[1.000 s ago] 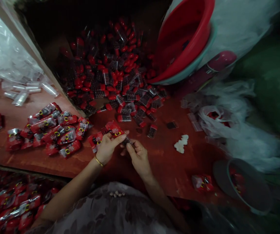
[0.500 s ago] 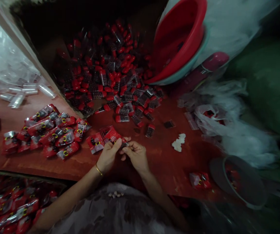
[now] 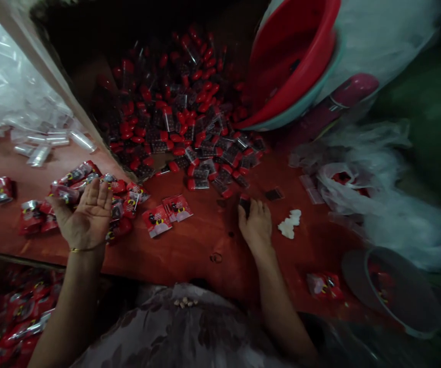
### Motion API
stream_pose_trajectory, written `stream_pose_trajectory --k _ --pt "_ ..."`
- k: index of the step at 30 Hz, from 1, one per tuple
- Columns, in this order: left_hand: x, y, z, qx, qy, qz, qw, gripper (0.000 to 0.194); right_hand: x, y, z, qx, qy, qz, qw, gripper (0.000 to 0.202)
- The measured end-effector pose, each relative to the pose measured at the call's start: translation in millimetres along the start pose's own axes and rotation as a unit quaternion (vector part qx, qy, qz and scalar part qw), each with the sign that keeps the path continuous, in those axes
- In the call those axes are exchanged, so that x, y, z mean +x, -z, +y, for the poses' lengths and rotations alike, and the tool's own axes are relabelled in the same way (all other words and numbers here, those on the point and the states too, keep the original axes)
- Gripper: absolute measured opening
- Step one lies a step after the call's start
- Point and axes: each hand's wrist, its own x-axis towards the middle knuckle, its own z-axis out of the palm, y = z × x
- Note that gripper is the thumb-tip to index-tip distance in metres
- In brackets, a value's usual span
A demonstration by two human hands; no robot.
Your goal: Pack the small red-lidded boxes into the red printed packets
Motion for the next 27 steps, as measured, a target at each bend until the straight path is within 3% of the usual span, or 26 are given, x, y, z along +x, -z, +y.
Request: stream_pose_trajectory --k 2,3,4,5,6,8,9,10,12,15,20,23,27 --pt "-4 3.8 0 0.105 -0.03 -0.021 0.994 0.056 -3 -8 3 -0.018 0.01 -0.035 0.999 0.048" --pt "-11 5.7 -6 0.192 -0.048 -0.05 0.979 0.052 -7 -11 -1 -0.023 0.019 -0.038 0.999 0.049" --pt "-20 8.3 -13 0.3 -0.089 -0.09 0.946 0.045 -11 -12 -7 -0.028 0.03 -0.029 0.999 0.049" --pt "-30 12.0 -22 0.416 -0.14 -0.14 0.887 0.04 -16 -11 -16 -0.031 0.044 -0.011 0.998 0.049" --pt "-39 16.9 -30 0.515 -0.19 -0.205 0.81 0.037 -21 -10 -26 -0.029 0.064 0.007 0.998 0.048" --pt "-52 29.5 -46 0.639 -0.271 -0.292 0.658 0.035 -28 -7 -48 -0.002 0.128 0.022 0.992 0.043" --pt "-56 35.9 -51 0.673 -0.295 -0.317 0.6 0.034 -31 -6 -58 0.018 0.163 0.013 0.986 0.039" --pt "-58 41.5 -56 0.695 -0.311 -0.327 0.559 0.033 -34 -6 -67 0.036 0.195 -0.003 0.98 0.036" --pt "-57 47.5 -64 0.721 -0.325 -0.324 0.519 0.03 -36 -10 -82 0.048 0.231 -0.041 0.971 0.032" --pt "-54 41.3 -74 0.734 -0.323 -0.298 0.517 0.027 -34 -21 -95 0.024 0.229 -0.069 0.971 0.032" --pt "-52 18.8 -84 0.724 -0.275 -0.283 0.566 0.024 -25 -31 -93 0.048 0.217 -0.071 0.972 0.026" --pt "-51 14.3 -82 0.691 -0.258 -0.291 0.61 0.023 -23 -31 -89 0.078 0.229 -0.064 0.968 0.022" --pt "-54 5.0 -73 0.627 -0.267 -0.252 0.687 0.029 -22 -27 -84 0.104 0.247 -0.036 0.963 0.021"
